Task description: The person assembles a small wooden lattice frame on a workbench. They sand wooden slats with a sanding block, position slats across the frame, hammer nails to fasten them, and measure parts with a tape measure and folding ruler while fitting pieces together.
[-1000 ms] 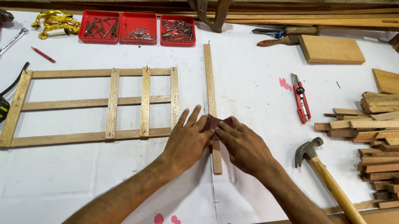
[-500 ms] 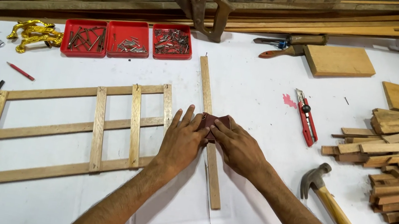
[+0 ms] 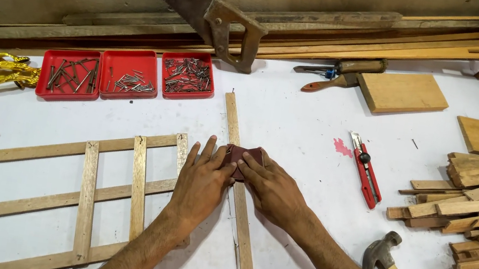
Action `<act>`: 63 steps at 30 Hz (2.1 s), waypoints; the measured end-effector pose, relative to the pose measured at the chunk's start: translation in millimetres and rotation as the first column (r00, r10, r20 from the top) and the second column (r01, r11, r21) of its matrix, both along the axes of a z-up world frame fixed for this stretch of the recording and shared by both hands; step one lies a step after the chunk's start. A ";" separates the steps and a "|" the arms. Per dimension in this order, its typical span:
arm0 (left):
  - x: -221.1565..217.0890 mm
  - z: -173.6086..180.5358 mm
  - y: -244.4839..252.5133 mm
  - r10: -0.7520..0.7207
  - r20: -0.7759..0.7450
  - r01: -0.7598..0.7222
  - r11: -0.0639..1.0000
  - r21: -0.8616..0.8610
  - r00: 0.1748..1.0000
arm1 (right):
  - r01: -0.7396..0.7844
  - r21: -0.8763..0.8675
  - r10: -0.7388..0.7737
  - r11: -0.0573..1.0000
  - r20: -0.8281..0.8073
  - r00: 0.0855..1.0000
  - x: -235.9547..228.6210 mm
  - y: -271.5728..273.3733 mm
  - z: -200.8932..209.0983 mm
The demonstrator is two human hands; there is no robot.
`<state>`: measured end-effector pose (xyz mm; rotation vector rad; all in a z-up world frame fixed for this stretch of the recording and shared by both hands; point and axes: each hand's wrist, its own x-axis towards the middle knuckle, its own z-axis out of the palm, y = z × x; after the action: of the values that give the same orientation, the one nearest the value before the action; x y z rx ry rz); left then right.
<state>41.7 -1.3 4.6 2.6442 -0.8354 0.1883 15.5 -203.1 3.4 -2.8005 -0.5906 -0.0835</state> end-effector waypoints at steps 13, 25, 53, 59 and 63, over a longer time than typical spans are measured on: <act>-11.1 29.9 10.2 0.051 0.191 -0.048 0.999 -0.019 0.980 | -0.004 0.080 -0.008 0.997 0.149 0.989 -11.3 1.5 28.4; -79.1 164.5 58.5 0.064 0.266 0.136 0.735 -0.665 0.962 | -0.137 0.744 -0.025 0.654 0.202 0.979 -67.6 35.8 153.3; -117.3 125.2 140.4 0.296 0.111 -0.073 0.547 -0.834 0.949 | 0.306 0.889 0.402 0.339 -0.431 0.808 -91.2 131.2 132.5; -120.1 124.9 123.8 -0.257 -0.382 -0.385 0.041 -0.922 0.888 | 0.345 0.933 0.572 0.103 -0.339 0.747 -86.1 126.0 111.5; -116.5 93.0 96.0 -0.447 -0.346 -0.448 -0.144 -0.882 0.825 | 0.362 0.927 0.665 -0.097 -0.210 0.717 -81.6 130.9 89.4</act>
<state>-74.9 94.6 97.6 0.8886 -0.1413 -0.0297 -66.1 -72.3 92.7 -0.9150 -0.3683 0.4077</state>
